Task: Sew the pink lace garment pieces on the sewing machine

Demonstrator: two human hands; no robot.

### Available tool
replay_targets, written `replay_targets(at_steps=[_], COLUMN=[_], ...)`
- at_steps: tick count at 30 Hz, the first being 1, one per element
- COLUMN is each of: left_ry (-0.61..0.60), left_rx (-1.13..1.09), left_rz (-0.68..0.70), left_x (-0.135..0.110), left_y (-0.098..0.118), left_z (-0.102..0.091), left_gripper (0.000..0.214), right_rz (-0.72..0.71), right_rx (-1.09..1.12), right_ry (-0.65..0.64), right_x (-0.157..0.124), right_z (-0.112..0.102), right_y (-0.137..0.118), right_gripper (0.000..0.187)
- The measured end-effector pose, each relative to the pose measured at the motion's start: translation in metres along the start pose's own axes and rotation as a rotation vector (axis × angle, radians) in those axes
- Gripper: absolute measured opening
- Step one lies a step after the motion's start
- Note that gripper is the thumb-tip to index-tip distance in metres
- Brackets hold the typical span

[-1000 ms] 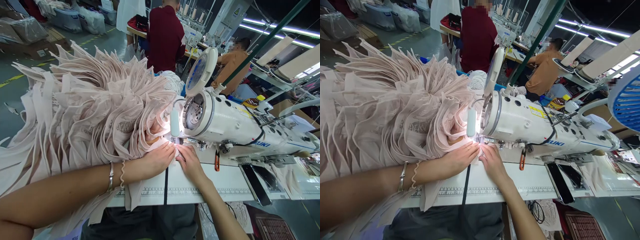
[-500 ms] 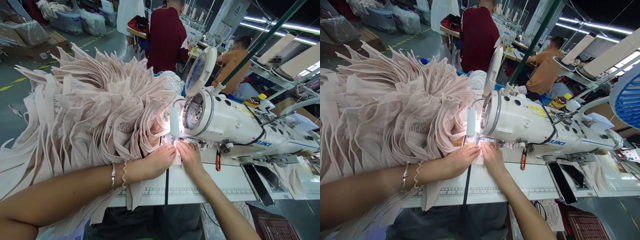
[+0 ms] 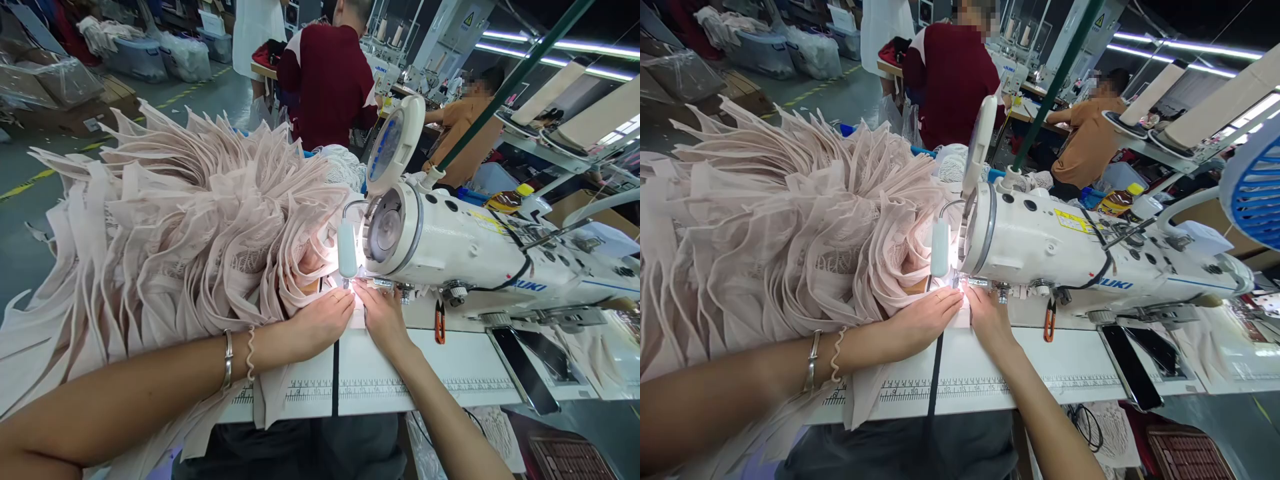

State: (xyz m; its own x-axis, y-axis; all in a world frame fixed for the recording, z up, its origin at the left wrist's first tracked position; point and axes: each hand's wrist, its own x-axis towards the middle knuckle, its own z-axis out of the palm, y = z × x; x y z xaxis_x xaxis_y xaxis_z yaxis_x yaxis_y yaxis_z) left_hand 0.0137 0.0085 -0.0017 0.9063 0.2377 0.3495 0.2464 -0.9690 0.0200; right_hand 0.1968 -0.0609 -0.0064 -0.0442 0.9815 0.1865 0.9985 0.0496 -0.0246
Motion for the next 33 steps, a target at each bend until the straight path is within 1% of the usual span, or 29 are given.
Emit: replay_targets(at_steps=[7, 12, 17, 22, 25, 28, 31, 33], left_ry=[-0.012, 0.011, 0.038, 0.025, 0.011, 0.016, 0.042, 0.032], left_rx=[-0.007, -0.045, -0.106, -0.110, -0.080, -0.056, 0.017, 0.069], left_rz=[0.000, -0.017, -0.033, -0.059, -0.062, -0.060, -0.062, -0.046], left_x=[-0.001, 0.000, 0.000, 0.001, 0.002, 0.001, 0.000, 0.000], left_y=[-0.003, -0.006, -0.009, -0.011, -0.012, -0.011, -0.009, -0.011], left_z=[0.000, 0.004, 0.007, 0.008, 0.010, 0.013, 0.013, 0.010], left_gripper=[0.036, 0.034, 0.038, 0.037, 0.034, 0.034, 0.033, 0.033], right_rz=[0.037, 0.064, 0.072, 0.092, 0.096, 0.082, 0.059, 0.062], right_rx=[-0.017, -0.039, -0.014, -0.009, 0.010, 0.032, 0.038, 0.062], right_ry=[-0.042, -0.087, -0.117, -0.161, -0.154, -0.121, -0.089, -0.068], right_x=[0.004, 0.006, 0.008, 0.011, 0.012, 0.011, 0.011, 0.011], right_z=[0.000, -0.004, -0.006, -0.010, -0.011, -0.010, -0.007, -0.003], right_y=[-0.001, -0.003, -0.004, -0.007, -0.008, -0.008, -0.005, -0.002], right_gripper=[0.059, 0.062, 0.056, 0.053, 0.051, 0.050, 0.053, 0.056])
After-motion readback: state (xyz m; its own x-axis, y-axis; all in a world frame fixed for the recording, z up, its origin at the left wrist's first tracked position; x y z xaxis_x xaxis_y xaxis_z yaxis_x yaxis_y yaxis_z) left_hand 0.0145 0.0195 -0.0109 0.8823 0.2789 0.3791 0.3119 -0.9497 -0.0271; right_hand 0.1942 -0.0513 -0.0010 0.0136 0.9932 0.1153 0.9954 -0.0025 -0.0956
